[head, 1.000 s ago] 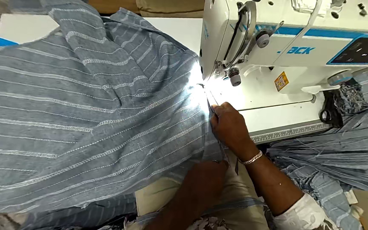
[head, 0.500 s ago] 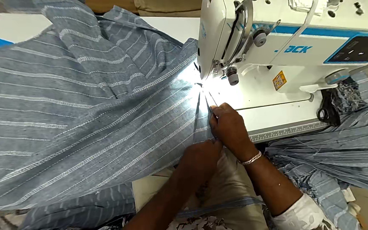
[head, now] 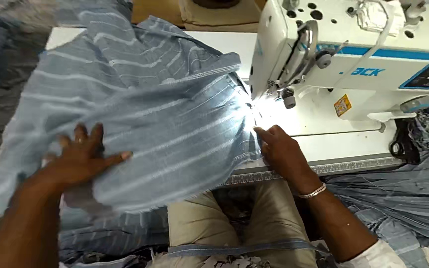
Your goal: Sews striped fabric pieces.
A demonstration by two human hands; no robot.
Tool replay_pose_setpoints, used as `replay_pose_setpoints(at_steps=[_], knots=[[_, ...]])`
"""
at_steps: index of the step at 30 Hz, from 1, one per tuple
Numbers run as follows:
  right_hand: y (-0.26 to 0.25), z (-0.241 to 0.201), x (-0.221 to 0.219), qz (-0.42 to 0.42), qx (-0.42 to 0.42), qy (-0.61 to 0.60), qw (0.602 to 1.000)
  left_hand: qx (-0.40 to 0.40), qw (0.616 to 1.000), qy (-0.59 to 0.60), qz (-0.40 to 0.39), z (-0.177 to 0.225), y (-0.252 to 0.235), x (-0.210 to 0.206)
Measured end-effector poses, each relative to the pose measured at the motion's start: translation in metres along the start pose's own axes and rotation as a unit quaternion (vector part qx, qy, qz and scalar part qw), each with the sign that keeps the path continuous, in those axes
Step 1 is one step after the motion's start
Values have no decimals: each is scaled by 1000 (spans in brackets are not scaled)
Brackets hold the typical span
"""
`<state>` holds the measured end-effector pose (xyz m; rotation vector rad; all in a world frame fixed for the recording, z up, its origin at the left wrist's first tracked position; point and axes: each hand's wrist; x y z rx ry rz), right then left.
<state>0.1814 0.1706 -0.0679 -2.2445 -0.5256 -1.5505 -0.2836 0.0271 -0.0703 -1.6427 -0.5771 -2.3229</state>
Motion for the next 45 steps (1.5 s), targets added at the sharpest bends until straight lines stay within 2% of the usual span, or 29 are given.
replay_pose_setpoints(at_steps=[1, 2, 4, 6, 9, 11, 14, 19, 23, 26, 29, 32, 34, 36, 37, 39, 42, 45], knots=[[0, -1, 1, -10, 7, 1, 1000, -22, 999, 3, 37, -6, -26, 5], [0, -1, 1, -17, 5, -1, 1000, -32, 998, -2, 60, 5, -44, 14], [-3, 0, 9, -49, -29, -28, 998, -47, 994, -37, 91, 71, -54, 27], [-7, 3, 17, -67, -70, -78, 992, -132, 985, -24, 107, 158, -31, 12], [-9, 20, 25, -48, -54, -139, 988, -273, 961, 26, -16, 265, 31, -42], [-5, 36, 33, -68, -9, -167, 984, -313, 948, 14, -54, 298, 51, -77], [1, 51, 37, -108, 32, -183, 977, -308, 950, 3, -47, 306, 53, -90], [1, 40, 23, -67, -22, -117, 991, -308, 949, -26, -59, 303, 53, -85], [3, 64, 32, -84, 33, -235, 968, -303, 952, -21, -35, 296, 58, -88], [8, 73, 39, -124, 56, -222, 966, -288, 957, -29, -23, 296, 56, -89], [11, 72, 32, -58, 45, -175, 982, -228, 972, -42, -27, 305, 57, -88], [9, 68, 22, -6, -2, -146, 989, -190, 981, -32, -16, 321, 60, -93], [6, 60, 22, -15, -43, -127, 991, -226, 974, -9, 7, 324, 60, -104], [2, 56, 23, -14, -55, -100, 993, -304, 952, 8, 41, 317, 53, -117], [1, 57, 23, -10, -39, -92, 995, -334, 941, 17, 58, 312, 47, -122], [2, 65, 20, -2, 49, -82, 995, -369, 926, 30, 77, 301, 36, -125], [4, 74, 19, -39, 142, -63, 987, -372, 925, 25, 78, 293, 23, -120], [3, 72, 15, -17, 121, -84, 989, -332, 941, 21, 69, 295, 16, -114]])
Point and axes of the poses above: each hand's wrist, its own y-axis away from the middle knuckle, its own x-axis out of the back of the hand, z = x × y, and after that the axes turned 2 degrees about z, right-handed
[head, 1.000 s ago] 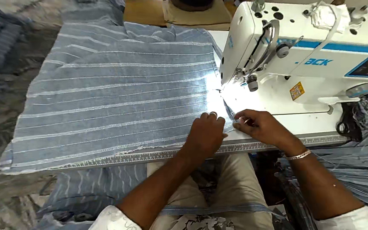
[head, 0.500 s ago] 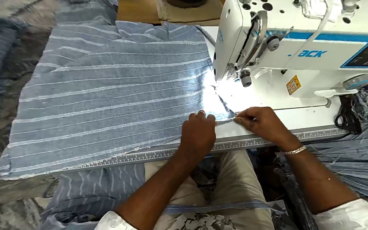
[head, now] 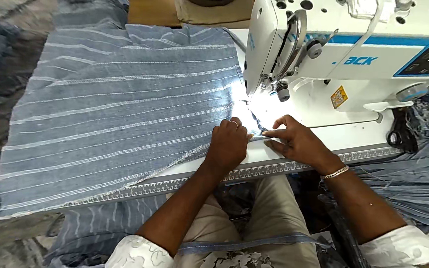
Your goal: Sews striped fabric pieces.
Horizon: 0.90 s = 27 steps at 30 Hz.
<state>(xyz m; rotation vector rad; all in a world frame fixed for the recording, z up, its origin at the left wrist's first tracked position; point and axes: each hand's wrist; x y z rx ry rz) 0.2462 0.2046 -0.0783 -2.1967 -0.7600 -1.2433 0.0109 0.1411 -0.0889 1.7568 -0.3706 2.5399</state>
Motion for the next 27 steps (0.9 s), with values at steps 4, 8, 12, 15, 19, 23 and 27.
replay_pose_setpoints(at_steps=[4, 8, 12, 15, 19, 23, 27], knots=[[-20, -8, -3, 14, -79, 28, 996, 64, 998, -6, -5, 3, -10, 3], [-38, -32, -2, 33, -220, 46, 974, 109, 993, -20, 41, -2, -12, -2], [-36, -51, -11, 78, -257, -5, 963, 150, 987, -47, -31, -12, -16, 0], [-32, -58, -24, 87, -208, -9, 974, 131, 989, -63, -38, -14, -17, -3], [-31, -58, -30, 116, -231, 9, 966, 124, 990, -59, -40, -16, -16, -1], [-31, -65, -38, 117, -233, 51, 964, 131, 988, -63, -54, -15, -16, -1], [-29, -61, -37, 118, -215, 37, 969, 132, 988, -59, -59, -16, -17, 1]])
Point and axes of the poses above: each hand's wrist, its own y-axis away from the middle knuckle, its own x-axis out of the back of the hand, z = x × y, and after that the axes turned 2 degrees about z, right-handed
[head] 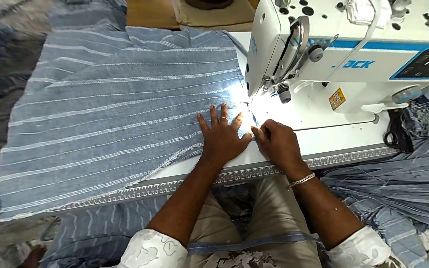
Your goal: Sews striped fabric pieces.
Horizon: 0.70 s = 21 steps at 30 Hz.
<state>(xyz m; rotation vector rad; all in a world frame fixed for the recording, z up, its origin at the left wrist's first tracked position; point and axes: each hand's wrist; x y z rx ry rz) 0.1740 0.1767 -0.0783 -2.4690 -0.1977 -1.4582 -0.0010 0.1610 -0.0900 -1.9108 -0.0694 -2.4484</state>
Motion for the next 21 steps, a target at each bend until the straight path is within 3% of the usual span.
replay_pose_setpoints(at_steps=[3, 5, 13, 17, 21], knots=[[-4, -6, 8, -31, -62, 4, 998, -2, 1000, 2, 1, 0, 0, -1], [-6, -6, 8, -22, -62, 16, 998, -5, 1000, 6, 7, 0, 0, -1], [10, 4, -15, 94, 84, 57, 990, 3, 1000, 6, -3, 1, 0, 0], [24, 10, -10, 66, 148, 49, 986, 0, 1000, 4, -5, 1, -1, 2], [17, 13, 7, -14, 121, 7, 993, 6, 1000, 11, -8, 0, 0, 3]])
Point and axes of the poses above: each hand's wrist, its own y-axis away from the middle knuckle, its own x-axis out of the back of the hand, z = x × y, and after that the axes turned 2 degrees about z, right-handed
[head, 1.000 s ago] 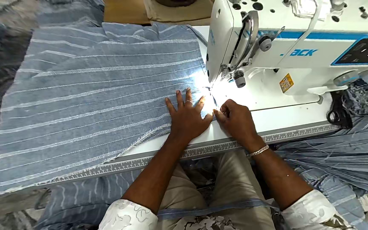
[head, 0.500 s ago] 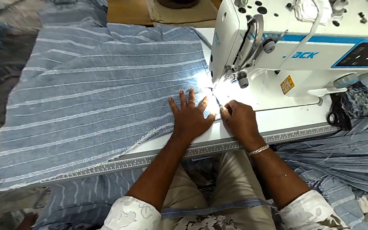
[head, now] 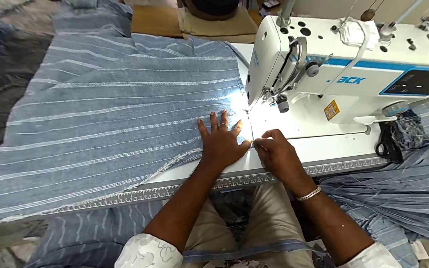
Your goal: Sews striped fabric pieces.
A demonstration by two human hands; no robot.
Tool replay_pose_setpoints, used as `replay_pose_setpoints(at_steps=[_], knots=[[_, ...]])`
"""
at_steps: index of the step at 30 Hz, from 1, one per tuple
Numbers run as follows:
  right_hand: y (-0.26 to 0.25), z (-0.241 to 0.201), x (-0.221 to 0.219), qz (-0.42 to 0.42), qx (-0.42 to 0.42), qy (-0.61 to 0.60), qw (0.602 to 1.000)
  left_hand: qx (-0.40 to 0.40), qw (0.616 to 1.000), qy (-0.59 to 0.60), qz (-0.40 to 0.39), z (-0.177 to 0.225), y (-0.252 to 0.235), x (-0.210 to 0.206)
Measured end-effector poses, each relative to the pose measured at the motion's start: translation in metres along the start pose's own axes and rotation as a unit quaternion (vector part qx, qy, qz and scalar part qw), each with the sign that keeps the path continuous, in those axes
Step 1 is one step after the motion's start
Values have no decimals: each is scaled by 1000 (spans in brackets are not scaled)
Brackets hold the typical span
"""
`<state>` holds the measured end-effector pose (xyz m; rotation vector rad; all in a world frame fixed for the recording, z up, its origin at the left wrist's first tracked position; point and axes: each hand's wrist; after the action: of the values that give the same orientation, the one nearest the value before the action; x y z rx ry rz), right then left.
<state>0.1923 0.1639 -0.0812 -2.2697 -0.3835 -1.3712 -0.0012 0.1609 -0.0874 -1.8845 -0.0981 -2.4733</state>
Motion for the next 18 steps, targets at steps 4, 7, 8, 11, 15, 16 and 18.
replay_pose_setpoints(at_steps=[4, 7, 8, 11, 15, 16, 18], knots=[[-10, 11, -4, 17, 8, -25, 1000, -3, 1000, -2, -4, -2, -4, 0], [-23, 11, -7, 8, 3, -4, 1000, -5, 1000, 4, -4, -4, -14, 2], [-28, 11, -9, 10, 3, 9, 1000, -3, 1000, 7, -2, -6, -20, 3], [-44, 13, -14, 12, -4, 30, 999, 5, 1000, 11, 4, -10, -42, 7], [-57, 14, -6, -70, -26, 35, 997, 6, 1000, 3, 0, -19, -71, 14], [-57, 17, -2, -87, -22, 16, 996, 6, 1000, 1, -1, -22, -77, 15], [-49, 30, 13, -115, -17, -64, 991, 4, 1000, 5, 2, -25, -88, 15]])
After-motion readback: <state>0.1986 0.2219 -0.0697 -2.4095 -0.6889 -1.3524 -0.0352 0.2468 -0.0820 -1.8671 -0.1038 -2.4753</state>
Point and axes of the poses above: each hand's wrist, its own y-axis away from the middle knuckle, its own x-axis out of the back of the hand, z = x × y, and after that the axes turned 2 degrees about z, right-handed
